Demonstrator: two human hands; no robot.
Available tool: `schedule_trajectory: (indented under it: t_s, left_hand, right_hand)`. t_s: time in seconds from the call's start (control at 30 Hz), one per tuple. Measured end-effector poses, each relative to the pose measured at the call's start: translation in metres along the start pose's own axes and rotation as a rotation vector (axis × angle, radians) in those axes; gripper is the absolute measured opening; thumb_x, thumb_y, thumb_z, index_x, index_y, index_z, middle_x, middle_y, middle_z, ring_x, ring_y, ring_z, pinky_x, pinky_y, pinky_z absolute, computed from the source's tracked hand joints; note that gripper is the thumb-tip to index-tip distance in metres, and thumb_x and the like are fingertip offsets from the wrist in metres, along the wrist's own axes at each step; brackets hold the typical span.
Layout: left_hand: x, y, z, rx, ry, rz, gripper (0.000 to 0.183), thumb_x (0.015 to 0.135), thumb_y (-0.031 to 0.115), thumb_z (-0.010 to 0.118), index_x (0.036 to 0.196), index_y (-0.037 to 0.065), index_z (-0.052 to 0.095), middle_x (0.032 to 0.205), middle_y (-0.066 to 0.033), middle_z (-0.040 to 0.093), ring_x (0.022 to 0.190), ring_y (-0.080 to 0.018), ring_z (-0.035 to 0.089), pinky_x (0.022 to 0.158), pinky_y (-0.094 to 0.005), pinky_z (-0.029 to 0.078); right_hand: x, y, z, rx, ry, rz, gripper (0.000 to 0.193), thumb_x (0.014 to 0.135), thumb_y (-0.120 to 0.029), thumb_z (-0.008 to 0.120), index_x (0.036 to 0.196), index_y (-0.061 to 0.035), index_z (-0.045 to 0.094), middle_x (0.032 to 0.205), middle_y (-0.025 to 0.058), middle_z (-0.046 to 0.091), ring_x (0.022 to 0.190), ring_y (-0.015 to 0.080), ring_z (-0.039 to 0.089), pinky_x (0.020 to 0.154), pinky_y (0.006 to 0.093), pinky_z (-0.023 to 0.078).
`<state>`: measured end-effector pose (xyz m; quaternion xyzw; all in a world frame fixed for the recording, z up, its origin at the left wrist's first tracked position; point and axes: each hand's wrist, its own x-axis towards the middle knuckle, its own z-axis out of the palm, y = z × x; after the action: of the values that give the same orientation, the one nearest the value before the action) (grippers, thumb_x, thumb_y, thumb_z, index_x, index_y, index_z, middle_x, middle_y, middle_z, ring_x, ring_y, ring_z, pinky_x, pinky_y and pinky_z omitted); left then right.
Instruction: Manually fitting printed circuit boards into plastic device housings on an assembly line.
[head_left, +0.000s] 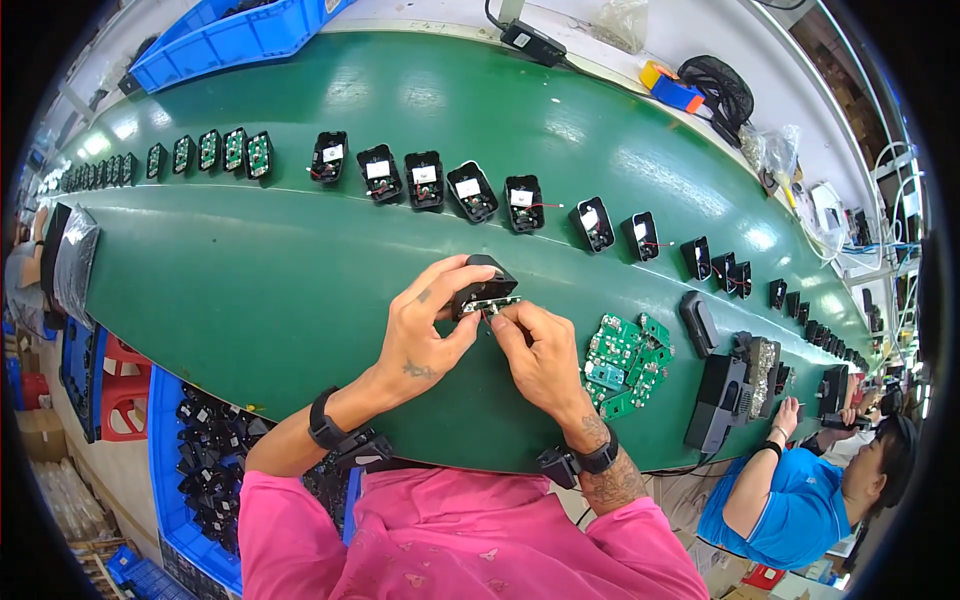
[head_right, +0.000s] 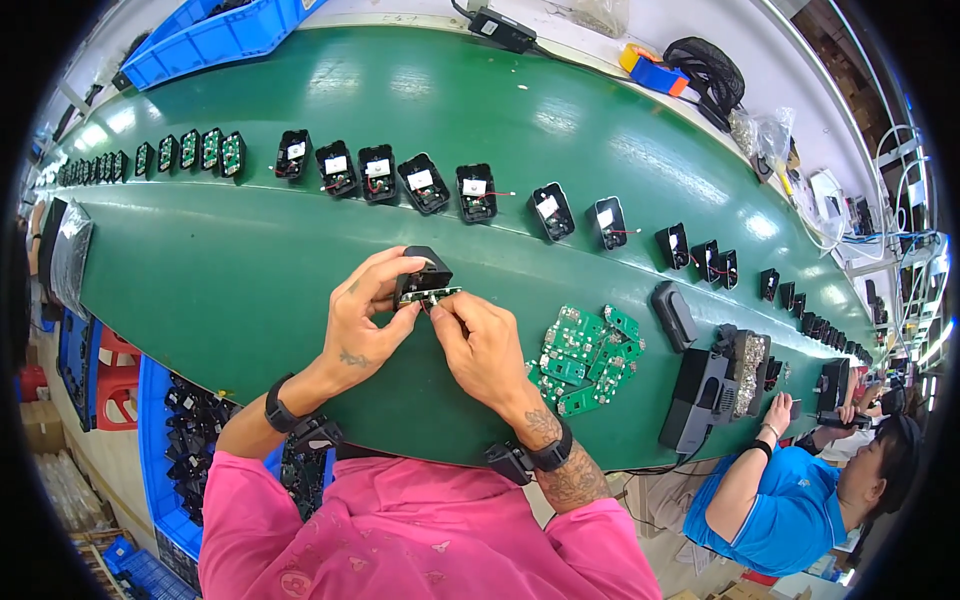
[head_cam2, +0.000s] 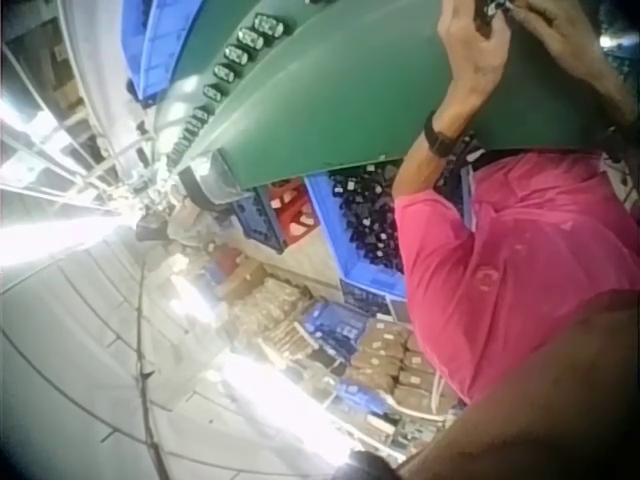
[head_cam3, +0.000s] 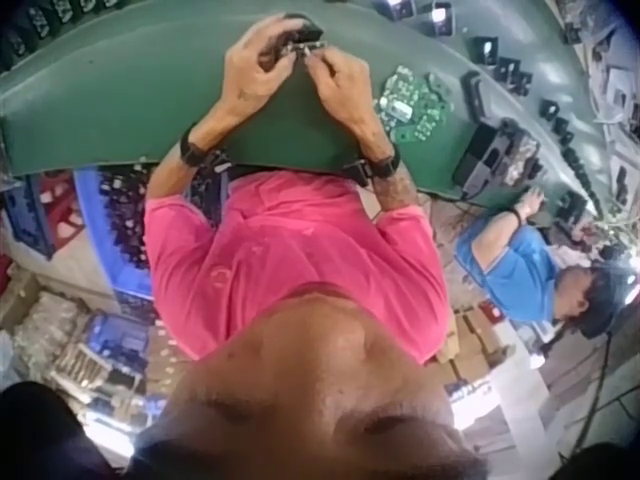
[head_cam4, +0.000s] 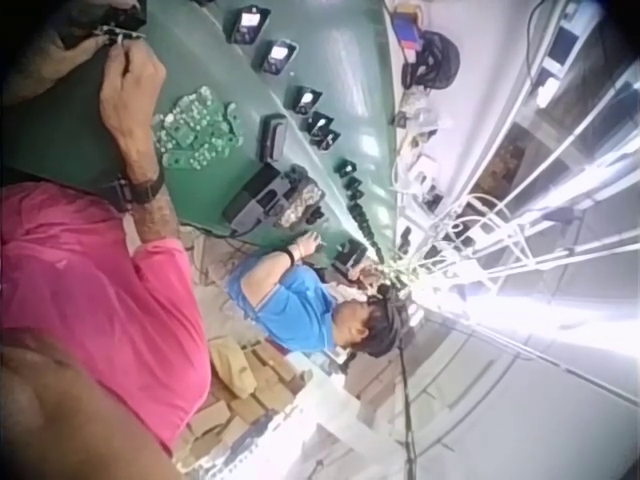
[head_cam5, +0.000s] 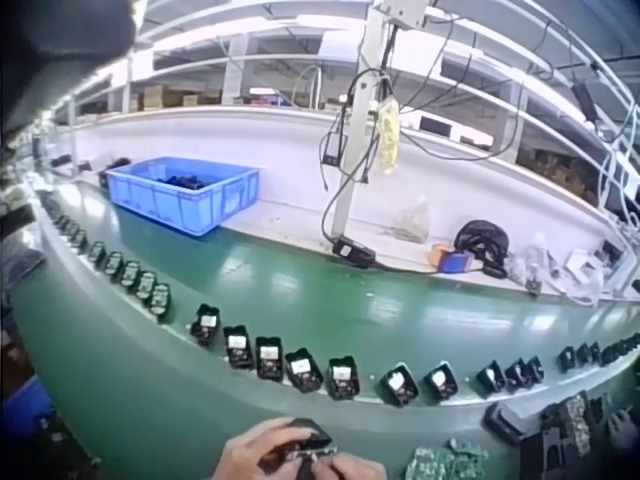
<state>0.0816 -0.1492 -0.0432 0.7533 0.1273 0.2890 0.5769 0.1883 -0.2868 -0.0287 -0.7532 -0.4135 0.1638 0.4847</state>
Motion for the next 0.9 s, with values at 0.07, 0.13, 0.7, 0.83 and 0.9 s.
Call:
schedule_trajectory:
  t_s: [0.07,0.13,0.7,0.83,0.9]
  left_hand:
    - [0.001,0.002,0.0,0.002,-0.014,-0.021,0.048,0.081,-0.008,0.064,0.126,0.01,0.062,0.134,-0.02,0.054,0.107,-0.0274,0.067,0.083,-0.0328,0.062]
    - [0.002,0.002,0.0,0.005,-0.028,-0.041,0.048,0.081,-0.008,0.065,0.125,0.009,0.062,0.134,-0.0199,0.054,0.107,-0.0276,0.068,0.084,-0.033,0.062]
    - [-0.005,-0.011,0.016,0.136,0.029,0.107,0.048,0.078,-0.007,0.065,0.124,0.009,0.062,0.124,-0.0241,0.062,0.099,-0.0329,0.07,0.078,-0.0348,0.059]
    - [0.0,-0.001,0.012,0.101,-0.025,-0.063,0.046,0.084,-0.009,0.064,0.128,0.002,0.055,0.127,-0.0165,0.06,0.098,-0.0227,0.071,0.081,-0.0303,0.061]
    - [0.002,0.001,0.012,-0.232,0.038,-0.214,0.044,0.088,-0.001,0.065,0.131,0.003,0.053,0.122,-0.0194,0.063,0.089,-0.0207,0.072,0.073,-0.0305,0.059]
  right_hand:
    - [0.001,0.001,-0.002,-0.04,-0.023,-0.042,0.009,0.09,-0.006,0.063,0.088,0.0026,0.062,0.071,0.0158,0.06,0.059,0.0304,0.058,0.056,0.0385,0.045]
    - [0.001,0.002,-0.003,-0.054,-0.036,-0.044,0.009,0.09,-0.006,0.063,0.088,0.0026,0.062,0.072,0.0161,0.06,0.061,0.0317,0.059,0.057,0.0394,0.045]
    - [-0.001,0.012,0.004,-0.082,0.031,-0.047,0.011,0.091,-0.006,0.06,0.088,0.0041,0.06,0.074,0.0187,0.062,0.063,0.0351,0.06,0.059,0.0394,0.046]
    - [0.0,0.013,0.005,-0.101,0.11,-0.068,0.013,0.093,-0.009,0.062,0.088,0.0038,0.061,0.072,0.0135,0.063,0.059,0.0229,0.059,0.056,0.0356,0.046]
    - [-0.002,0.015,0.001,-0.117,0.22,0.075,0.018,0.096,-0.014,0.064,0.095,0.0041,0.063,0.071,0.005,0.062,0.058,0.0086,0.054,0.051,0.0276,0.044]
